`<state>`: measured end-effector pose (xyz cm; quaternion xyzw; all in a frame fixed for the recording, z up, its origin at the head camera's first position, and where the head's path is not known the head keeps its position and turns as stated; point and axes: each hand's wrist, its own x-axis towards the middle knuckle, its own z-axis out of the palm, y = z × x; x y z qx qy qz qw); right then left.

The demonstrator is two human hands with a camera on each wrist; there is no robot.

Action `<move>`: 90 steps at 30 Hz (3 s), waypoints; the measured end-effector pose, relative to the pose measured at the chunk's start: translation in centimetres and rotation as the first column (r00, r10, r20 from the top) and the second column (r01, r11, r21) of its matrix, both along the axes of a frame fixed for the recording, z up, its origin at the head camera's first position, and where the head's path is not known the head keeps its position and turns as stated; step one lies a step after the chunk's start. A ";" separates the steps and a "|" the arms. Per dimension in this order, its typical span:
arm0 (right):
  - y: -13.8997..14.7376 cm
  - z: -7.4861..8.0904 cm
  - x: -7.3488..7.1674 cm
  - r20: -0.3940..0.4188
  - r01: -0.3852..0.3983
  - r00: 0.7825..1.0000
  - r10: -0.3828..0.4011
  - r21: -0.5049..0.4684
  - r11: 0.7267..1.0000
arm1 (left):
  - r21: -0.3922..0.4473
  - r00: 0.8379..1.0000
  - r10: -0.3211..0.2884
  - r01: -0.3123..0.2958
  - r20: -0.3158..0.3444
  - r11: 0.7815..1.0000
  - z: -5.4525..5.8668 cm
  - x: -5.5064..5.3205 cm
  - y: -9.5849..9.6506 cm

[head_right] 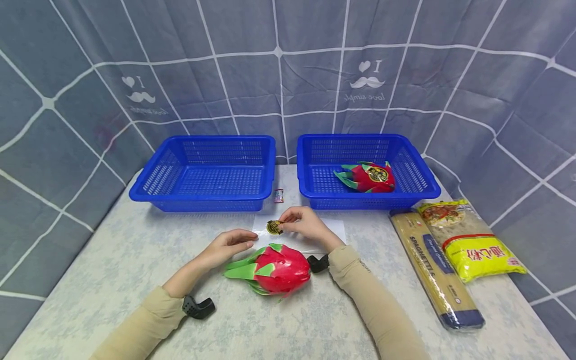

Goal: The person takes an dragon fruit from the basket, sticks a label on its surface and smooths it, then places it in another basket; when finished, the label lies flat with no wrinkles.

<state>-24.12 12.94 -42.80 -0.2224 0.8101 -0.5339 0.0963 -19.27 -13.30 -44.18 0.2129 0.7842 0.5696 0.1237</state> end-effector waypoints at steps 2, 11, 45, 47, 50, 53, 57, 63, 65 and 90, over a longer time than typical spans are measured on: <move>0.7 1.1 0.6 0.020 0.015 1.000 -0.014 -0.045 0.999 | 0.009 0.997 0.055 -0.055 -0.047 0.998 0.3 0.3 0.3; 2.8 5.3 5.9 0.103 -0.107 0.987 0.120 -0.128 0.986 | 0.036 0.938 -0.060 0.077 -0.342 0.996 3.3 3.6 2.8; 1.2 3.8 11.7 -0.294 0.071 0.954 -0.060 0.028 0.997 | 0.007 0.980 -0.175 0.177 -0.090 0.984 3.5 4.6 3.2; 1.3 3.4 12.0 -0.292 0.073 0.954 -0.065 0.017 0.997 | 0.027 0.984 -0.172 0.173 -0.037 0.985 3.9 4.8 3.3; 1.6 2.7 12.4 -0.264 0.022 0.964 -0.025 -0.016 1.000 | 0.072 0.988 -0.150 0.147 0.023 0.986 4.3 5.3 3.6; 1.9 1.9 12.6 -0.223 -0.038 0.975 0.022 -0.064 0.997 | 0.128 0.991 -0.123 0.116 0.048 0.985 4.3 5.8 4.1; 2.1 1.1 12.8 -0.166 -0.096 0.984 0.068 -0.164 0.982 | 0.153 0.992 -0.123 0.119 0.018 0.981 3.7 6.2 4.6; 1.5 0.3 12.9 -0.138 -0.088 0.989 0.059 -0.210 0.974 | 0.140 0.988 -0.153 0.157 -0.036 0.978 3.1 6.5 5.2; 1.3 0.0 13.0 -0.151 -0.074 0.988 0.043 -0.205 0.976 | 0.150 0.990 -0.132 0.137 -0.045 0.979 3.0 6.7 5.4; 1.8 -0.2 12.8 -0.151 -0.121 0.985 0.088 -0.228 0.966 | 0.071 0.981 -0.190 0.192 -0.042 0.979 3.1 5.9 5.3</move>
